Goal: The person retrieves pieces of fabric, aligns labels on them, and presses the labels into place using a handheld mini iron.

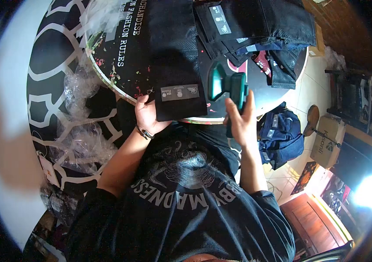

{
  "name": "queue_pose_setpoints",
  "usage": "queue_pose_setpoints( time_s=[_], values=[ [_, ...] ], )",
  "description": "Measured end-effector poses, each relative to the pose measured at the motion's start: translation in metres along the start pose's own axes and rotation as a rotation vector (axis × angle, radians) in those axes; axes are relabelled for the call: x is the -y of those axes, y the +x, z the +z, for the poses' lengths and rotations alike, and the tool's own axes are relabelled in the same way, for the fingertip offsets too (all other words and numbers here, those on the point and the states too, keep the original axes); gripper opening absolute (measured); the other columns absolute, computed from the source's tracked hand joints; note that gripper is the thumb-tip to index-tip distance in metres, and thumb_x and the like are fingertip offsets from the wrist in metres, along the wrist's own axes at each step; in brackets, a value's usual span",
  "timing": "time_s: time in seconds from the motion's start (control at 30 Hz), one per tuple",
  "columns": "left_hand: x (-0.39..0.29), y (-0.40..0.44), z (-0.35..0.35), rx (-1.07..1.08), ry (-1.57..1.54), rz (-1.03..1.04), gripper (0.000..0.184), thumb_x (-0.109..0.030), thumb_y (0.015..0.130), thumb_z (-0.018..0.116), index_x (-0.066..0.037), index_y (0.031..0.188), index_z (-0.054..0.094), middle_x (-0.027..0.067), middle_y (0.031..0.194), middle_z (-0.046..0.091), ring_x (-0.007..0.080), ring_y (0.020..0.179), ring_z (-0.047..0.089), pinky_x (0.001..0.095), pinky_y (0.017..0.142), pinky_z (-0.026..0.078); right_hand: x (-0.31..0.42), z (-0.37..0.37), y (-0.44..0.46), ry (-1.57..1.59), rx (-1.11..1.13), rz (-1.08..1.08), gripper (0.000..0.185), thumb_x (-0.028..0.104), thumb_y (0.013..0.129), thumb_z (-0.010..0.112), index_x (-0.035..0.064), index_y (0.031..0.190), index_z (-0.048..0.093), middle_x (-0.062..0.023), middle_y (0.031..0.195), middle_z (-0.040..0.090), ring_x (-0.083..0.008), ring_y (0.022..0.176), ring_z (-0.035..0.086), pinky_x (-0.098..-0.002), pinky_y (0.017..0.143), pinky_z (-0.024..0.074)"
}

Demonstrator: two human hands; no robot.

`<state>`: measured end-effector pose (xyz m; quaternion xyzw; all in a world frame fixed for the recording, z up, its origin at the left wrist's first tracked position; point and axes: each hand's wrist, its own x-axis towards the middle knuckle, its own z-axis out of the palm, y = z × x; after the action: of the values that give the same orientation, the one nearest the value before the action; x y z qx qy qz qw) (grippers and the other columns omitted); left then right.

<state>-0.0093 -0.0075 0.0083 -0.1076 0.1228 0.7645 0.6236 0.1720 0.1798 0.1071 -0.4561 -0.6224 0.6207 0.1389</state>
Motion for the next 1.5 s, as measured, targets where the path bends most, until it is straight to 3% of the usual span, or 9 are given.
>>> queue_pose_setpoints(
  time_s=[0.2, 0.37, 0.47, 0.7, 0.9, 0.97, 1.1, 1.4, 1.5],
  values=[
    [0.006, 0.003, -0.012, 0.026, -0.122, -0.018, 0.082, -0.053, 0.083, 0.059, -0.003, 0.146, 0.045, 0.0194, 0.149, 0.048, 0.0373, 0.135, 0.047, 0.0542, 0.115, 0.033, -0.003, -0.012, 0.002, -0.052, 0.016, -0.046, 0.044, 0.019, 0.097, 0.065, 0.0021, 0.132, 0.043, -0.0028, 0.076, 0.056, -0.0088, 0.054, 0.053, -0.0252, 0.047, 0.0442],
    [0.01, 0.006, -0.02, -0.1, 0.186, -0.014, 0.061, -0.021, 0.082, 0.061, 0.001, 0.138, 0.051, 0.0195, 0.136, 0.059, 0.0352, 0.125, 0.057, 0.0509, 0.111, 0.041, -0.006, -0.002, 0.002, -0.094, 0.059, -0.015, 0.05, 0.02, 0.097, 0.066, 0.001, 0.135, 0.041, -0.0037, 0.075, 0.058, -0.0088, 0.054, 0.053, -0.0263, 0.05, 0.0444],
    [0.005, 0.008, -0.015, -0.1, 0.16, -0.053, 0.06, -0.011, 0.078, 0.055, 0.003, 0.136, 0.052, 0.0195, 0.133, 0.06, 0.0356, 0.122, 0.059, 0.0502, 0.11, 0.043, -0.006, 0.0, 0.002, -0.129, 0.058, -0.017, 0.051, 0.021, 0.097, 0.067, 0.001, 0.136, 0.04, -0.0037, 0.075, 0.058, -0.0091, 0.054, 0.053, -0.0267, 0.05, 0.0447],
    [0.002, 0.008, -0.019, -0.008, 0.041, -0.095, 0.067, -0.013, 0.073, 0.048, 0.004, 0.138, 0.05, 0.0225, 0.134, 0.059, 0.0383, 0.124, 0.057, 0.0536, 0.112, 0.041, 0.001, 0.005, 0.0, -0.221, 0.061, 0.023, 0.051, 0.021, 0.096, 0.068, 0.0011, 0.135, 0.041, -0.0063, 0.08, 0.061, -0.0101, 0.056, 0.055, -0.0278, 0.052, 0.0457],
    [0.003, 0.012, -0.026, -0.047, -0.035, -0.132, 0.073, -0.017, 0.066, 0.051, 0.001, 0.137, 0.053, 0.0207, 0.135, 0.059, 0.0391, 0.125, 0.056, 0.0586, 0.108, 0.042, -0.004, 0.009, 0.002, -0.353, 0.033, -0.104, 0.053, 0.021, 0.092, 0.07, -0.0006, 0.132, 0.043, -0.0169, 0.088, 0.067, -0.0269, 0.074, 0.067, -0.0391, 0.072, 0.0524],
    [0.002, 0.01, -0.022, -0.056, -0.117, -0.141, 0.07, -0.015, 0.065, 0.052, 0.002, 0.133, 0.055, 0.0205, 0.132, 0.062, 0.0368, 0.123, 0.059, 0.0518, 0.111, 0.041, 0.002, 0.014, 0.002, -0.352, 0.037, -0.088, 0.054, 0.022, 0.091, 0.071, -0.0008, 0.132, 0.043, -0.0229, 0.093, 0.068, -0.0353, 0.084, 0.069, -0.0428, 0.078, 0.0521],
    [0.009, 0.012, -0.022, -0.053, -0.059, -0.116, 0.073, -0.015, 0.062, 0.054, 0.002, 0.133, 0.055, 0.0199, 0.132, 0.063, 0.0363, 0.123, 0.059, 0.0502, 0.111, 0.041, 0.0, 0.022, 0.008, -0.467, 0.072, -0.158, 0.059, 0.025, 0.09, 0.071, -0.001, 0.134, 0.042, -0.0307, 0.094, 0.067, -0.0489, 0.092, 0.066, -0.0504, 0.08, 0.0511],
    [0.014, 0.013, -0.015, 0.016, -0.155, -0.102, 0.07, -0.013, 0.065, 0.055, 0.004, 0.133, 0.055, 0.0202, 0.131, 0.062, 0.0356, 0.124, 0.058, 0.049, 0.112, 0.04, 0.0, 0.031, 0.009, -0.603, 0.027, -0.236, 0.059, 0.026, 0.09, 0.071, -0.0008, 0.134, 0.042, -0.0316, 0.095, 0.066, -0.0498, 0.091, 0.065, -0.0519, 0.08, 0.0506],
    [0.017, 0.012, -0.016, -0.161, 0.201, -0.041, 0.067, -0.013, 0.067, 0.053, 0.004, 0.133, 0.054, 0.0203, 0.13, 0.062, 0.0357, 0.122, 0.059, 0.049, 0.111, 0.042, 0.004, 0.031, 0.01, -0.595, 0.023, -0.243, 0.06, 0.024, 0.089, 0.071, -0.0016, 0.134, 0.042, -0.0317, 0.094, 0.066, -0.0499, 0.09, 0.065, -0.0515, 0.078, 0.0511]
  ],
)
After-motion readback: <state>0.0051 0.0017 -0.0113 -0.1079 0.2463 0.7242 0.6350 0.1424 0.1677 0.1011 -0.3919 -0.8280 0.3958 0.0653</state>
